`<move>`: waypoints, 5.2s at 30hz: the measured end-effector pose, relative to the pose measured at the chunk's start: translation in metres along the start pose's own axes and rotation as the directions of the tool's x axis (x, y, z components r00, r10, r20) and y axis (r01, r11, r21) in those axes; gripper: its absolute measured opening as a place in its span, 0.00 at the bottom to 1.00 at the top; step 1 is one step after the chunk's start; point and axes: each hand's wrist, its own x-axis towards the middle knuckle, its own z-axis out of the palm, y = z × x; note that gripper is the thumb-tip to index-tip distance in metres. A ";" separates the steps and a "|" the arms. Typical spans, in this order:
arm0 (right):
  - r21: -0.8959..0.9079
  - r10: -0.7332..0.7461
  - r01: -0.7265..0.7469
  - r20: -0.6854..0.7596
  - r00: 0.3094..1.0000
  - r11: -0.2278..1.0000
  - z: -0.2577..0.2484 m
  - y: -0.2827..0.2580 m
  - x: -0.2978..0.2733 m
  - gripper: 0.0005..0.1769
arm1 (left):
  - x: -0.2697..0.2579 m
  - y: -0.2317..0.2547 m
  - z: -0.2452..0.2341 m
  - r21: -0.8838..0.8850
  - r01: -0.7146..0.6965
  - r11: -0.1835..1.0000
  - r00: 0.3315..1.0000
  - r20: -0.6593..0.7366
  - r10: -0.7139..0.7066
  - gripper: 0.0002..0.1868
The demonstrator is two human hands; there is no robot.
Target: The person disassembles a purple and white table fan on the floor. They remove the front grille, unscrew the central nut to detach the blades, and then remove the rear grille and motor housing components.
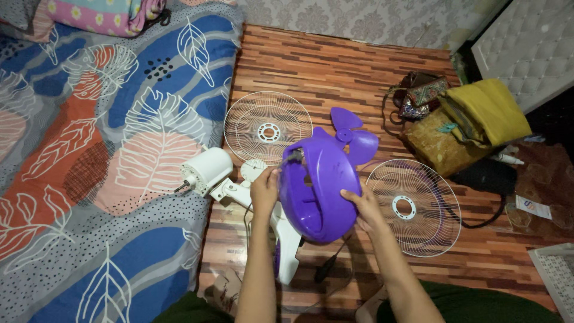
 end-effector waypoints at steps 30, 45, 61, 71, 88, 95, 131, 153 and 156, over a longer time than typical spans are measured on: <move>0.588 0.171 -0.019 -0.204 0.964 0.809 -0.149 0.138 0.141 0.24 | -0.025 -0.149 -0.084 -0.120 0.206 0.971 0.971 -0.096 -0.218 0.15; 0.592 -0.021 0.103 -0.144 0.989 0.799 -0.114 0.198 0.149 0.26 | -0.086 -0.259 -0.105 -0.093 0.256 0.962 0.888 -0.370 -0.272 0.12; -0.903 -0.404 0.332 0.205 0.891 0.273 -0.146 0.226 0.144 0.45 | -0.113 -0.259 -0.090 0.366 0.683 0.632 0.655 -0.690 -0.309 0.24; 0.263 0.533 -0.469 -0.302 0.790 0.843 -0.139 0.244 0.152 0.27 | -0.045 -0.229 0.037 -0.145 0.620 0.771 0.747 -0.193 -0.636 0.46; 0.073 0.398 -0.392 -0.190 0.897 0.917 -0.112 0.280 0.136 0.27 | -0.049 -0.179 0.053 -0.587 0.489 0.645 0.668 -0.224 -0.710 0.24; 0.127 0.572 -0.559 -0.119 0.811 0.819 -0.107 0.278 0.117 0.27 | -0.077 -0.188 0.045 -0.562 0.298 0.772 0.715 -0.405 -0.570 0.28; -0.867 0.155 -0.317 -0.278 0.948 0.384 -0.146 0.239 0.048 0.18 | -0.131 -0.203 -0.001 0.036 0.602 0.797 0.721 -0.454 -0.524 0.54; -0.996 -0.091 0.077 0.072 0.993 0.050 -0.152 0.230 0.036 0.33 | -0.058 -0.200 0.040 0.800 -0.096 0.593 0.906 0.317 -0.281 0.17; -0.991 -0.061 0.066 0.059 0.996 0.117 -0.150 0.234 0.048 0.42 | -0.038 -0.212 0.046 0.838 0.013 0.545 0.891 0.238 -0.386 0.19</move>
